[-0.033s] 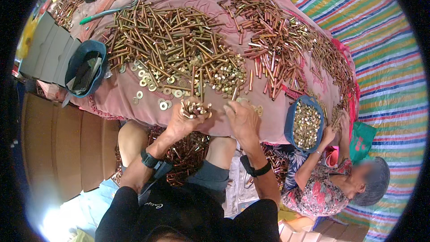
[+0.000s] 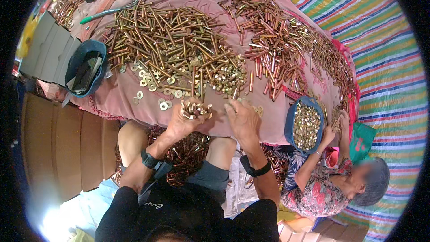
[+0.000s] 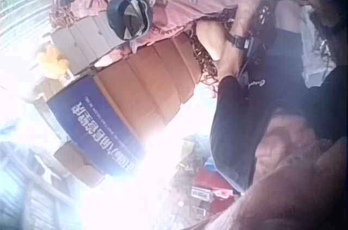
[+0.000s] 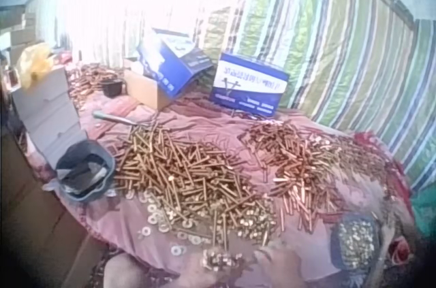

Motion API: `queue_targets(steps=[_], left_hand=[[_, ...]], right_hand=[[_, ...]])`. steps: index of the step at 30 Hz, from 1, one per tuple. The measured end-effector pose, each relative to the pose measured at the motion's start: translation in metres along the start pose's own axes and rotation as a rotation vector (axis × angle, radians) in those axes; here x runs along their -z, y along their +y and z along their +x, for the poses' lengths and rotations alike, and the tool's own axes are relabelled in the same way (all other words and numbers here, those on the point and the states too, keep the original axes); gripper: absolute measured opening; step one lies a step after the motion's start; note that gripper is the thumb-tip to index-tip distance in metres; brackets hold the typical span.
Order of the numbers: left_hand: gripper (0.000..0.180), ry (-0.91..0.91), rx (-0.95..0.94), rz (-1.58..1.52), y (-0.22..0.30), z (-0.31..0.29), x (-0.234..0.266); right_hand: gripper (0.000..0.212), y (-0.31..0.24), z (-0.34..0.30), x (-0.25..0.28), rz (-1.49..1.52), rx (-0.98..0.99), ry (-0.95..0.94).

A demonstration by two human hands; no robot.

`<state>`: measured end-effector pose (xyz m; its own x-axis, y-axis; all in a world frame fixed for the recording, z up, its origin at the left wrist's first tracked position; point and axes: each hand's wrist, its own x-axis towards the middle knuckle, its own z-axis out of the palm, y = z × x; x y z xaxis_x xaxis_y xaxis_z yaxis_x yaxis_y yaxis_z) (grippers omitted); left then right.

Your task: Assembling metal bolts by sliding washers and nuts onto them manually.

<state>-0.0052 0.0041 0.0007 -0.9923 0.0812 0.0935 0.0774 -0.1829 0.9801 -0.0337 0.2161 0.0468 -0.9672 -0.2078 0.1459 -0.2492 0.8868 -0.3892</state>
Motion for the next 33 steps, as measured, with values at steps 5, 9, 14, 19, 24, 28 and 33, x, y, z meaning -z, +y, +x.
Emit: queue_targets(steps=[5, 9, 14, 19, 24, 28, 33], left_hand=[[0.015, -0.005, 0.019, -0.011, 0.001, -0.002, 0.003], [0.020, -0.025, 0.060, 0.074, 0.005, 0.000, 0.002], [0.020, -0.006, 0.055, 0.074, 0.007, 0.000, 0.005], [0.019, -0.060, 0.119, 0.010, 0.001, 0.001, 0.008], [0.017, -0.066, 0.109, 0.049, 0.008, 0.004, 0.004], [0.017, -0.078, 0.118, -0.013, 0.008, 0.003, 0.004], [0.018, -0.079, 0.110, 0.028, 0.005, 0.004, 0.005]], right_hand=[[0.023, -0.014, 0.018, -0.001, -0.009, 0.057, 0.091], [0.022, 0.001, 0.026, -0.010, -0.110, 0.107, -0.019], [0.019, -0.011, 0.019, 0.008, 0.565, -0.186, -0.144], [0.020, -0.038, 0.009, 0.033, 0.749, -0.158, -0.251], [0.024, -0.033, 0.011, 0.029, 0.850, 0.024, -0.210], [0.021, -0.032, 0.004, 0.020, 0.723, 0.155, -0.052], [0.020, -0.040, 0.007, 0.017, 0.673, 0.270, 0.050]])
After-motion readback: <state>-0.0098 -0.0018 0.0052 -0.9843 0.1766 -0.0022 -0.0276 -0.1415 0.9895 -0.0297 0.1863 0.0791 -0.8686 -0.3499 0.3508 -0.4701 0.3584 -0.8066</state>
